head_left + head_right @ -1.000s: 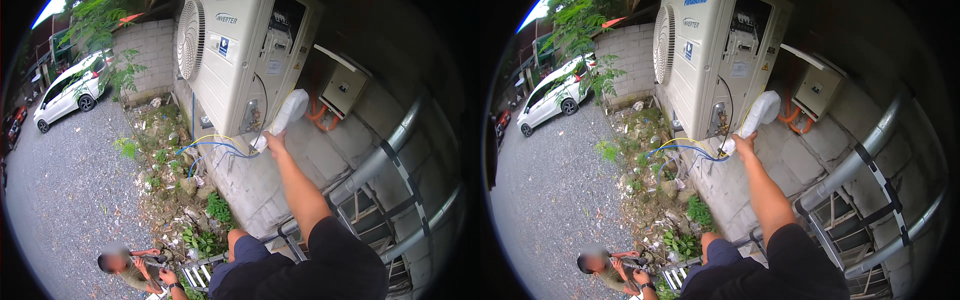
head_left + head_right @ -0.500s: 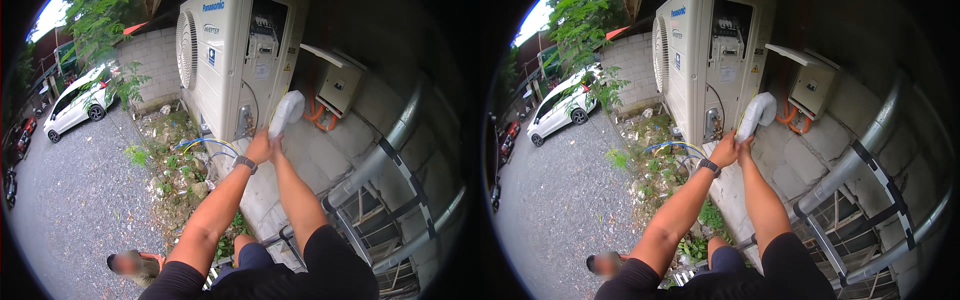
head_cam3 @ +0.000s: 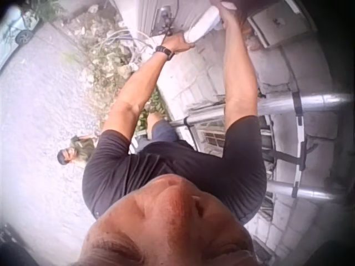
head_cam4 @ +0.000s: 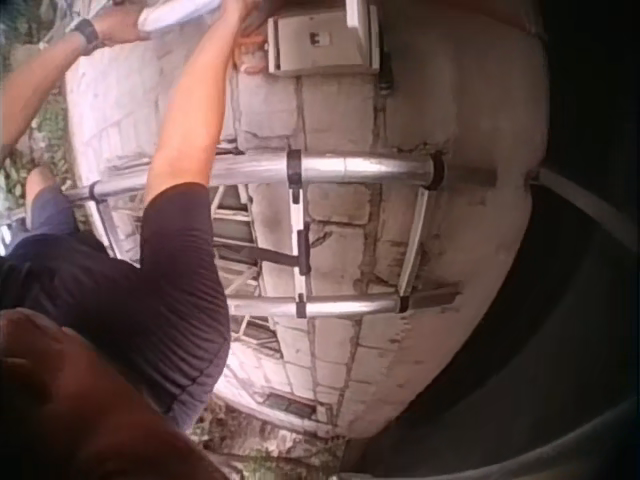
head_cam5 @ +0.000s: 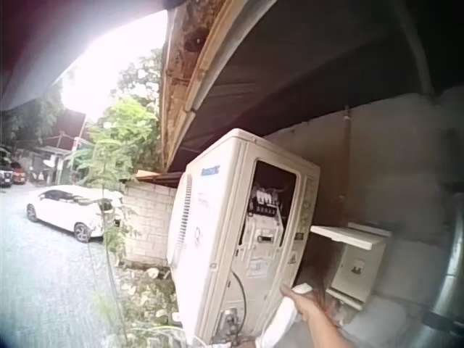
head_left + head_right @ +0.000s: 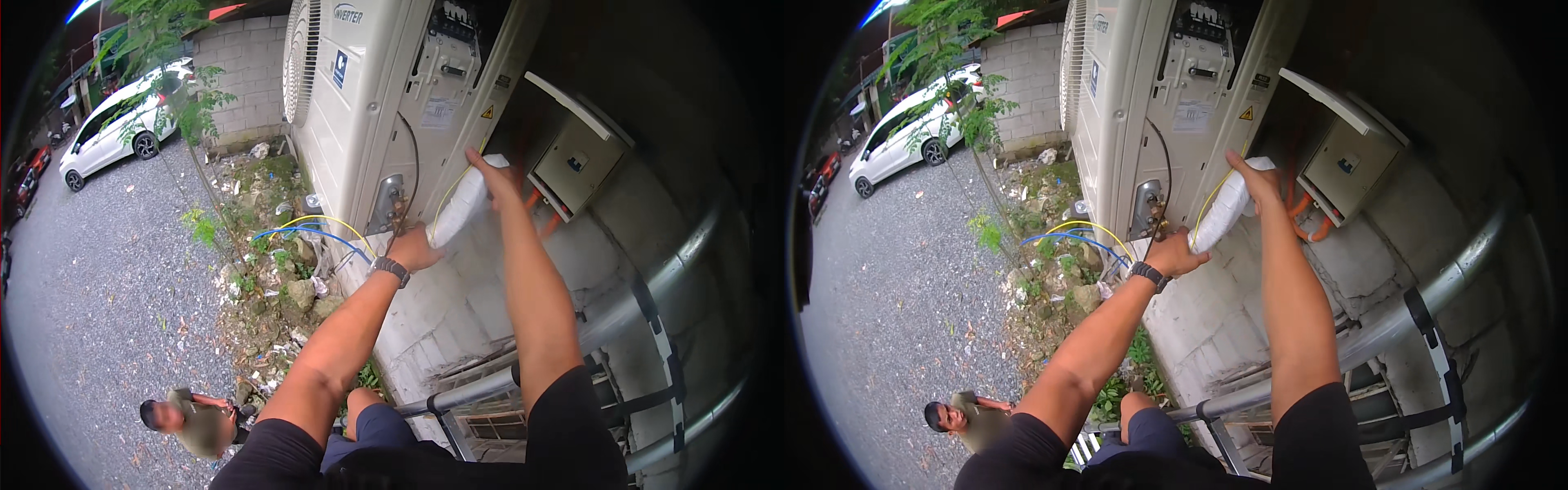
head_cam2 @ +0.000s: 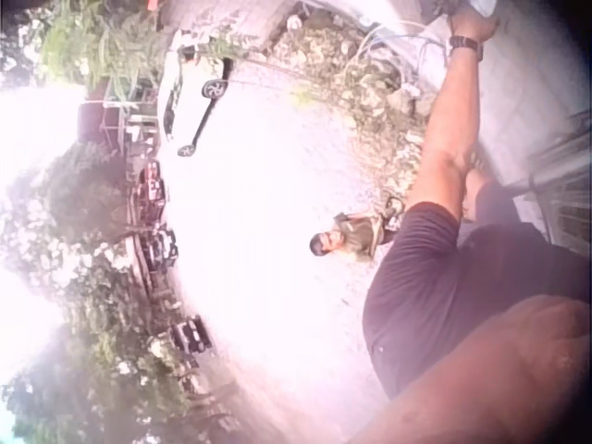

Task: The person works on the wiring and connections of an outdoor air conditioning unit using a screwdriver and wrenches while standing on a ladder.

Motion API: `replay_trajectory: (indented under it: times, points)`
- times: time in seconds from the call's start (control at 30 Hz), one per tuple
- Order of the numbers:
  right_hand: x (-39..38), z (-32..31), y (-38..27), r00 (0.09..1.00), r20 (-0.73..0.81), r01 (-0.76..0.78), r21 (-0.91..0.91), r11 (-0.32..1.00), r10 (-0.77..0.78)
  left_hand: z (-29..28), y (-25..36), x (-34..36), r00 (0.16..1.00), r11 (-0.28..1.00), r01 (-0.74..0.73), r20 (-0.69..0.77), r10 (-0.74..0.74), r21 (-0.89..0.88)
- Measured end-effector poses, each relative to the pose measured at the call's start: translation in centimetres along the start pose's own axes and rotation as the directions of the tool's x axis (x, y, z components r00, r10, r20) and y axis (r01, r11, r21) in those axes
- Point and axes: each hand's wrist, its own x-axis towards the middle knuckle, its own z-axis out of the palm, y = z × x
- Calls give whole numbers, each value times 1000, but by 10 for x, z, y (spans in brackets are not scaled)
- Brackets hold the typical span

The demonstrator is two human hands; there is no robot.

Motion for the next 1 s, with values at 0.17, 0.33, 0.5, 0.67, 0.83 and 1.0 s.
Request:
replay_trajectory:
  times: [0.17, 0.33, 0.5, 0.67, 0.83, 1.0]
  points:
    - [-1, -16, 4, 996, 90, 6, -9, 1000, -6, 42, 18, -20, 981, 997, -77, -178, 76, 2]
    - [30, -56, 42, 987, 151, 44, 101, 994, -59, 77, 46, -33, 958, 991, -137, -254, 130, -9]
    - [-6, -47, 11, 986, 167, -25, 82, 996, 11, 92, 58, -39, 924, 987, -160, -353, 144, -14]
    - [-18, -52, 1, 987, 155, -36, -11, 999, 37, 112, 71, -40, 917, 988, -154, -373, 144, 2]
    - [-4, -36, 15, 964, 257, 54, 36, 998, -62, 89, 43, -33, 910, 984, -169, -392, 137, -48]
    - [31, -48, 43, 949, 315, -22, -14, 1000, 25, 81, 8, -93, 685, 939, -324, -713, 149, -114]
